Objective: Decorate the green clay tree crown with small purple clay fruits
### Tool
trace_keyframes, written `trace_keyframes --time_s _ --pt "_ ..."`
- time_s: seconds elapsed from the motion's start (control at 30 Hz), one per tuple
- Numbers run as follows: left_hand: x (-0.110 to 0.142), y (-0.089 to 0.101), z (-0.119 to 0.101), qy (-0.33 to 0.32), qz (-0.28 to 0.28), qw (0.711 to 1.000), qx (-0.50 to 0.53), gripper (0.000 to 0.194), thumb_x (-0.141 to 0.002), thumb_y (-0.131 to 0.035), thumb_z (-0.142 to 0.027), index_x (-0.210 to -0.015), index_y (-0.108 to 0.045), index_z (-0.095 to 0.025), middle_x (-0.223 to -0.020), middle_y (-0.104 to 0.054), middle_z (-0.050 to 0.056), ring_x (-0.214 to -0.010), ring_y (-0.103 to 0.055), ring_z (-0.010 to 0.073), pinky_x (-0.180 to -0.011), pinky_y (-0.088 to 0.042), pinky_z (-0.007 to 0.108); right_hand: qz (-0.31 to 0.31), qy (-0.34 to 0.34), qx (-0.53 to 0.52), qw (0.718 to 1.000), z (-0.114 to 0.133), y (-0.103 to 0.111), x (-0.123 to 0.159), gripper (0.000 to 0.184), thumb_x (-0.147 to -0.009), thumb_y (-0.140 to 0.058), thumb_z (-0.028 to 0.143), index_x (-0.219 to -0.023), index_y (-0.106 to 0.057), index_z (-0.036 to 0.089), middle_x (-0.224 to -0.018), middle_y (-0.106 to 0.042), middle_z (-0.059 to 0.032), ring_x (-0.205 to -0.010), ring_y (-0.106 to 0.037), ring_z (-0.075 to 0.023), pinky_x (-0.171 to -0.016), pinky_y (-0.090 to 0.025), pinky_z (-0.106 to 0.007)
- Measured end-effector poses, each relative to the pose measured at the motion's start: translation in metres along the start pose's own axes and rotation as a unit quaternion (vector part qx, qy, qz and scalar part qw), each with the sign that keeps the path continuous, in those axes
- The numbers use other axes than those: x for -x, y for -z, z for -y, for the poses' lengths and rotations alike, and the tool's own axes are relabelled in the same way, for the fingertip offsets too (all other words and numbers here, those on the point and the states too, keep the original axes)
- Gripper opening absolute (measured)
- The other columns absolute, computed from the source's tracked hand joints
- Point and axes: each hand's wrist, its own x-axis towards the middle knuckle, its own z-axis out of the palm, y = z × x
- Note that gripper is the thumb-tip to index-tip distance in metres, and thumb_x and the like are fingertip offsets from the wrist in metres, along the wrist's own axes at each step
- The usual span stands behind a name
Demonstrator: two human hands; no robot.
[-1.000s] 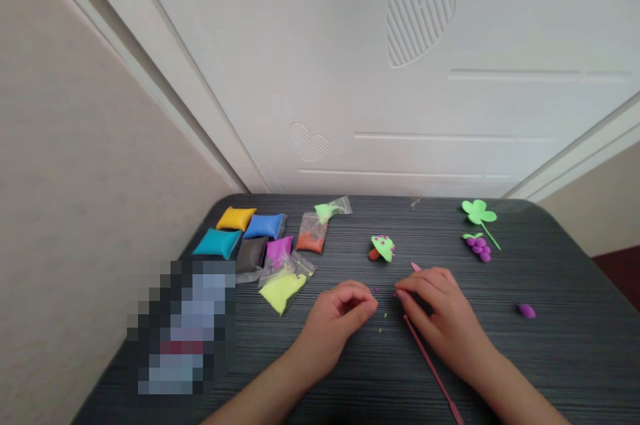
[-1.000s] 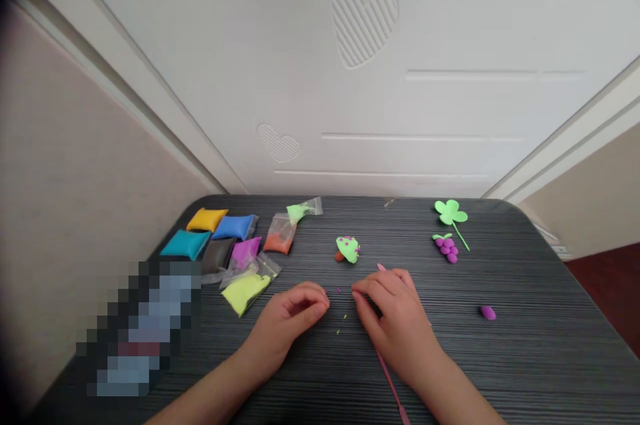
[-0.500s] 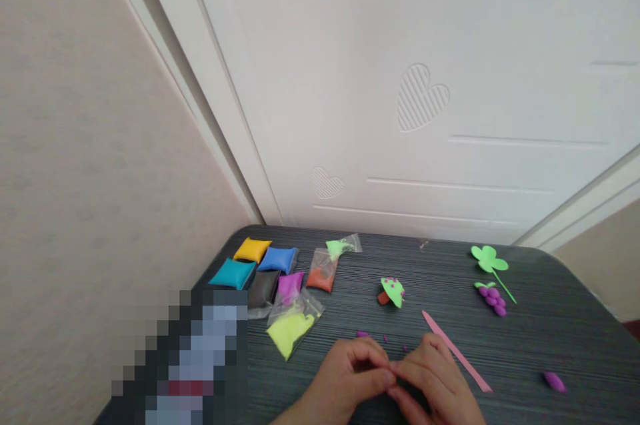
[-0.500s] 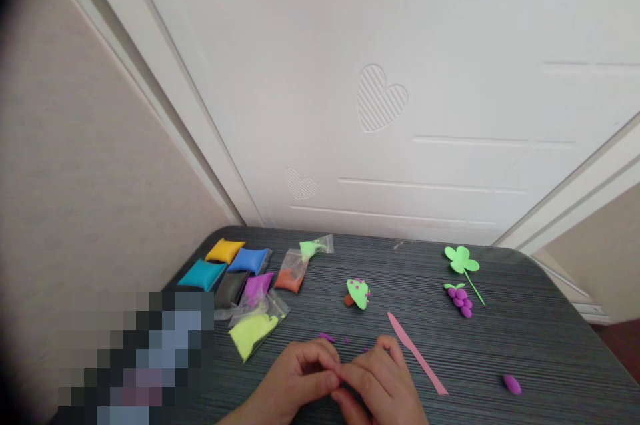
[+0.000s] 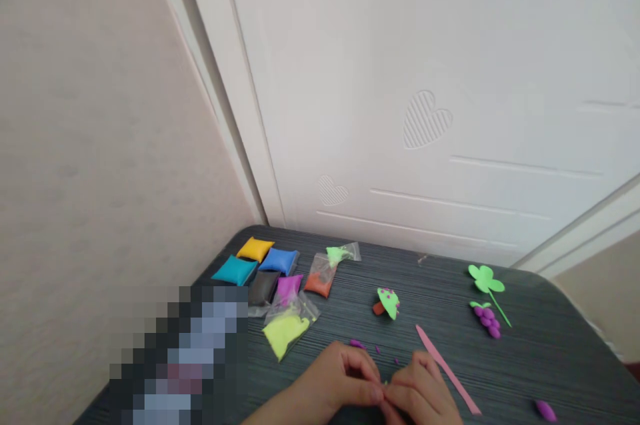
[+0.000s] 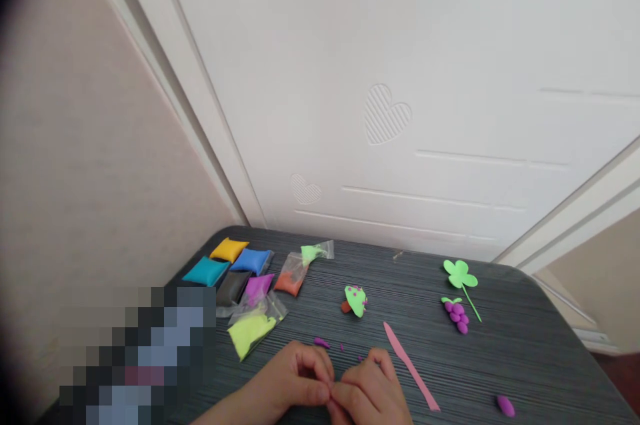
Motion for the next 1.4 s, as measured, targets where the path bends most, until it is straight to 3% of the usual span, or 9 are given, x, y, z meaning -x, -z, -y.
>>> trace_keyframes --time_s 0.2,0.37,0.5,0.63,0.77,0.93,1.1,1.27,1.4 --pt "-0.005 0.004 0.008 -0.002 -0.011 1.000 -0.003 0.022 -0.068 -0.064 -0.031 -0.062 -0.064 -0.009 -0.061 -0.053 0.002 -0.055 -0.043 0.0084 -0.057 -0.030 0.024 0.023 -0.029 0.003 0.999 -0.006 0.007 0.003 0.016 -0.070 -0.057 0.005 -0.081 -0.054 0.017 -0.063 -0.060 0.0000 -0.058 -0.054 -0.0117 -0.065 -0.041 -0.031" --pt "-0.005 0.002 0.007 0.019 -0.006 0.999 0.038 0.033 -0.077 -0.053 -0.038 -0.065 -0.062 -0.008 -0.061 -0.052 0.003 -0.056 -0.043 0.0089 -0.057 -0.029 0.024 0.110 -0.221 0.051 0.968 -0.013 0.033 0.005 0.007 -0.081 -0.050 0.017 -0.085 -0.052 0.022 -0.081 -0.059 -0.0020 -0.081 -0.052 -0.0154 -0.079 -0.037 -0.035" --pt "-0.005 0.000 0.002 0.031 -0.009 0.998 0.049 0.032 -0.077 -0.053 -0.037 -0.066 -0.061 -0.008 -0.060 -0.051 0.003 -0.056 -0.042 0.0083 -0.058 -0.029 0.024 0.233 -0.294 0.085 0.923 -0.013 0.050 0.009 0.011 -0.086 -0.041 0.024 -0.081 -0.051 0.023 -0.081 -0.056 -0.0010 -0.080 -0.050 -0.0156 -0.076 -0.034 -0.035" --pt "-0.006 0.002 0.004 0.029 -0.002 0.999 0.045 0.031 -0.076 -0.054 -0.037 -0.069 -0.062 -0.009 -0.062 -0.052 0.003 -0.058 -0.042 0.0088 -0.059 -0.029 0.025 0.356 -0.295 0.139 0.876 -0.010 0.059 0.012 0.021 -0.089 -0.033 0.026 -0.077 -0.051 0.022 -0.078 -0.054 -0.0006 -0.076 -0.049 -0.0151 -0.075 -0.032 -0.035" --pt "-0.006 0.003 0.008 0.023 -0.001 0.998 0.055 0.030 -0.075 -0.055 -0.038 -0.069 -0.062 -0.009 -0.062 -0.053 0.003 -0.058 -0.043 0.0092 -0.060 -0.030 0.025 0.409 -0.250 0.163 0.863 -0.011 0.061 0.012 0.024 -0.089 -0.032 0.026 -0.077 -0.052 0.022 -0.078 -0.055 -0.0006 -0.076 -0.050 -0.0145 -0.076 -0.030 -0.034" --pt "-0.005 0.003 0.005 0.027 0.000 0.997 0.078 0.030 -0.072 -0.058 -0.038 -0.069 -0.063 -0.009 -0.062 -0.054 0.003 -0.057 -0.043 0.0090 -0.060 -0.031 0.025 0.389 -0.198 0.185 0.881 -0.018 0.050 0.009 0.023 -0.087 -0.036 0.027 -0.073 -0.053 0.020 -0.073 -0.056 -0.0009 -0.073 -0.051 -0.0134 -0.075 -0.030 -0.032" --pt "-0.004 0.002 0.001 0.037 -0.007 0.995 0.088 0.029 -0.072 -0.059 -0.036 -0.068 -0.062 -0.008 -0.064 -0.054 0.004 -0.059 -0.044 0.0092 -0.060 -0.032 0.025 0.351 -0.220 0.190 0.890 -0.021 0.048 0.018 0.026 -0.087 -0.037 0.029 -0.069 -0.053 0.018 -0.071 -0.056 -0.0026 -0.073 -0.050 -0.0141 -0.079 -0.028 -0.035" --pt "-0.005 0.002 0.001 0.041 -0.003 0.995 0.096 0.026 -0.073 -0.058 -0.033 -0.068 -0.062 -0.008 -0.065 -0.054 0.004 -0.059 -0.045 0.0089 -0.060 -0.032 0.025 0.272 -0.235 0.151 0.921 -0.026 0.060 0.028 0.016 -0.085 -0.043 0.025 -0.079 -0.056 0.019 -0.074 -0.059 -0.0019 -0.072 -0.051 -0.0134 -0.078 -0.030 -0.034" --pt "-0.006 0.002 0.001 0.044 -0.002 0.993 0.109 0.024 -0.074 -0.058 -0.030 -0.069 -0.062 -0.008 -0.066 -0.055 0.004 -0.060 -0.045 0.0086 -0.060 -0.032 0.024 0.254 -0.189 0.108 0.943 -0.033 0.062 0.035 0.015 -0.082 -0.047 0.020 -0.091 -0.059 0.020 -0.073 -0.060 -0.0008 -0.067 -0.050 -0.0122 -0.078 -0.030 -0.035"
